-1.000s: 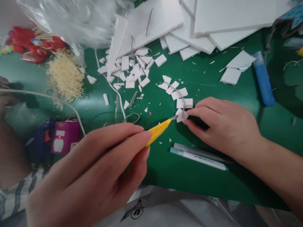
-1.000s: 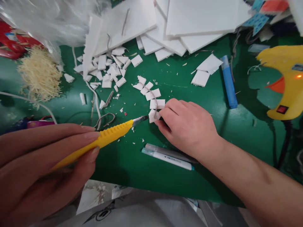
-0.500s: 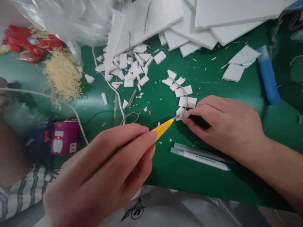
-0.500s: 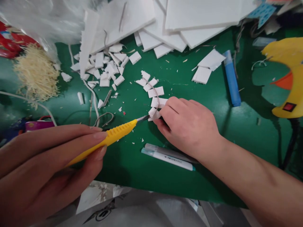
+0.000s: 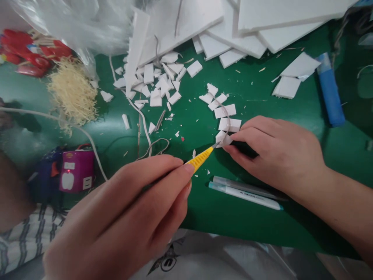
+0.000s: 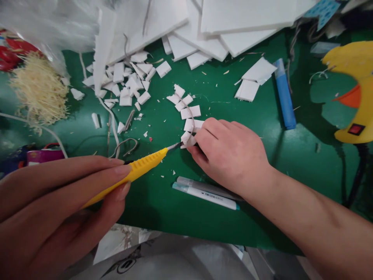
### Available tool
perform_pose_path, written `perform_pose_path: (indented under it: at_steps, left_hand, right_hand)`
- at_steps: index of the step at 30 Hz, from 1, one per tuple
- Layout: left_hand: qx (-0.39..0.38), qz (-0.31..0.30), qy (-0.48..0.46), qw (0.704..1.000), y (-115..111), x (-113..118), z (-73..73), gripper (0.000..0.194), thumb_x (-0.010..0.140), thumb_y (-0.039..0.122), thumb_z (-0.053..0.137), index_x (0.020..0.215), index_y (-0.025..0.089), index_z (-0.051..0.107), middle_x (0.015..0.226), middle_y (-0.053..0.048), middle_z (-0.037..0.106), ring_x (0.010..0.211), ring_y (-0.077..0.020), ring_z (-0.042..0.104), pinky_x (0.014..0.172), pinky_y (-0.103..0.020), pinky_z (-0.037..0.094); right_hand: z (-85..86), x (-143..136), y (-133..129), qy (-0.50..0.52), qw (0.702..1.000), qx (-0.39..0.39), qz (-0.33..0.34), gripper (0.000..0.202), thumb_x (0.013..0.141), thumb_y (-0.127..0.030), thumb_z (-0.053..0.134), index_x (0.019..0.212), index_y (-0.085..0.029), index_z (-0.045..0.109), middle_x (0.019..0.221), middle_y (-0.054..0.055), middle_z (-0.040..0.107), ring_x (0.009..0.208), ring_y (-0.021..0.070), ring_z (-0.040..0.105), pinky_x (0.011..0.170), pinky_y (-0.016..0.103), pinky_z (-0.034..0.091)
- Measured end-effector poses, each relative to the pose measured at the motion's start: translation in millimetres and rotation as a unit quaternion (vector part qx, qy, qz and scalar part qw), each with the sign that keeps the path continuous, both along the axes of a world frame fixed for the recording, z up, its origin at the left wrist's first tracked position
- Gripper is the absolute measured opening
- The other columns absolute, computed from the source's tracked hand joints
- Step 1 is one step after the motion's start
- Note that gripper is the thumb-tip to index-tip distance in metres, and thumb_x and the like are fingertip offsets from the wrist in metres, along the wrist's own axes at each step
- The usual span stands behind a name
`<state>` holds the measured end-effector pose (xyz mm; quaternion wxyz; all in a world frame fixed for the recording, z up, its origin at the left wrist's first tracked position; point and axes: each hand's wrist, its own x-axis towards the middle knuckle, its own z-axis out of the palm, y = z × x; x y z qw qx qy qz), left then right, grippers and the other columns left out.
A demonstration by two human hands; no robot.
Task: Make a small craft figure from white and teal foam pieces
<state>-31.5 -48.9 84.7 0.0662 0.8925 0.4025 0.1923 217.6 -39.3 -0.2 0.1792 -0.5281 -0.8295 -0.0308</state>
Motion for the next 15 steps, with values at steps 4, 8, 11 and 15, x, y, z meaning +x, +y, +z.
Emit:
perform_pose_path:
  at_steps: [4,8,11,15]
  left_hand:
    - [-0.012,-0.008,0.015,1.000,-4.7,1.9,0.1,0.014,0.095,0.013,0.070,0.107,0.016,0.077,0.102,0.001,0.081,0.093,-0.0117,0.075,0.094,-0.022,0.058]
    - [-0.027,0.035,0.039,0.998,-11.5,5.9,-1.3,0.018,0.097,0.015,0.070,0.113,0.020,0.077,0.103,0.003,0.080,0.098,-0.0127,0.074,0.088,-0.024,0.057]
    - [-0.028,0.054,0.051,0.997,-16.9,11.9,-1.9,0.017,0.098,0.016,0.069,0.111,0.022,0.076,0.102,0.004,0.080,0.097,-0.0151,0.075,0.076,-0.027,0.059]
    - [-0.017,0.086,0.075,0.993,-23.2,22.1,-2.5,0.017,0.101,0.017,0.062,0.106,0.027,0.074,0.098,0.006,0.080,0.086,-0.0178,0.077,0.062,-0.033,0.059]
  right_hand:
    - [-0.8,0.3,-0.4,0.007,1.000,-0.003,-0.003,0.029,0.097,-0.036,0.059,0.073,-0.021,0.068,0.078,0.006,0.072,0.065,0.0165,0.059,0.054,0.032,0.033]
    - [-2.8,0.5,-0.5,0.015,1.000,0.016,0.005,0.027,0.096,-0.035,0.061,0.075,-0.019,0.069,0.078,0.007,0.071,0.064,0.0164,0.059,0.054,0.033,0.033]
    - [-3.7,0.7,-1.1,0.005,1.000,0.012,0.005,0.027,0.096,-0.035,0.059,0.076,-0.020,0.069,0.078,0.006,0.072,0.065,0.0168,0.059,0.055,0.033,0.034]
    - [-2.8,1.2,-1.6,-0.004,1.000,0.013,0.008,0.028,0.097,-0.036,0.059,0.076,-0.020,0.070,0.078,0.006,0.072,0.065,0.0166,0.059,0.055,0.032,0.036]
